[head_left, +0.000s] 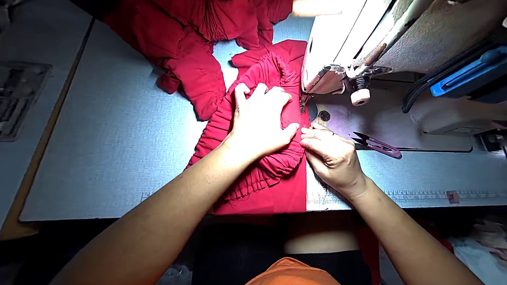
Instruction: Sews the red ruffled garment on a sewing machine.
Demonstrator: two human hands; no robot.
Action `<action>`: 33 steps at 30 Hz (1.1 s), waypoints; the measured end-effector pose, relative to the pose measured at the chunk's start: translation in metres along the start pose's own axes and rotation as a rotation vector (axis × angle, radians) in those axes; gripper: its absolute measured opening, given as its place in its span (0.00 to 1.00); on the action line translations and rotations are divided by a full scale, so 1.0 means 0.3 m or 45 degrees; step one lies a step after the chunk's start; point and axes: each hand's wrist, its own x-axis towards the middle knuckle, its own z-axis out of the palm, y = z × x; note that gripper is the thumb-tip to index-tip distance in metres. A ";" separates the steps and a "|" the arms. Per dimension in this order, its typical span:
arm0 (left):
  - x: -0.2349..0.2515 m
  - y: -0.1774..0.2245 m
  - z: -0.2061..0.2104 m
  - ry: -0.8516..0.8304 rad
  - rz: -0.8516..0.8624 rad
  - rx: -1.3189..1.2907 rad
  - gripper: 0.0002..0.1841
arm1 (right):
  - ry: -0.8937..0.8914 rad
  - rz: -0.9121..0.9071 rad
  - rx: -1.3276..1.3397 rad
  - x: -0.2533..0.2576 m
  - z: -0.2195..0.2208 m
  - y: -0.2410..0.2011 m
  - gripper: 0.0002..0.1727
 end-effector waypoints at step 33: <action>0.015 0.001 0.046 0.248 0.273 -0.263 0.11 | 0.018 0.081 -0.064 0.034 0.010 0.019 0.10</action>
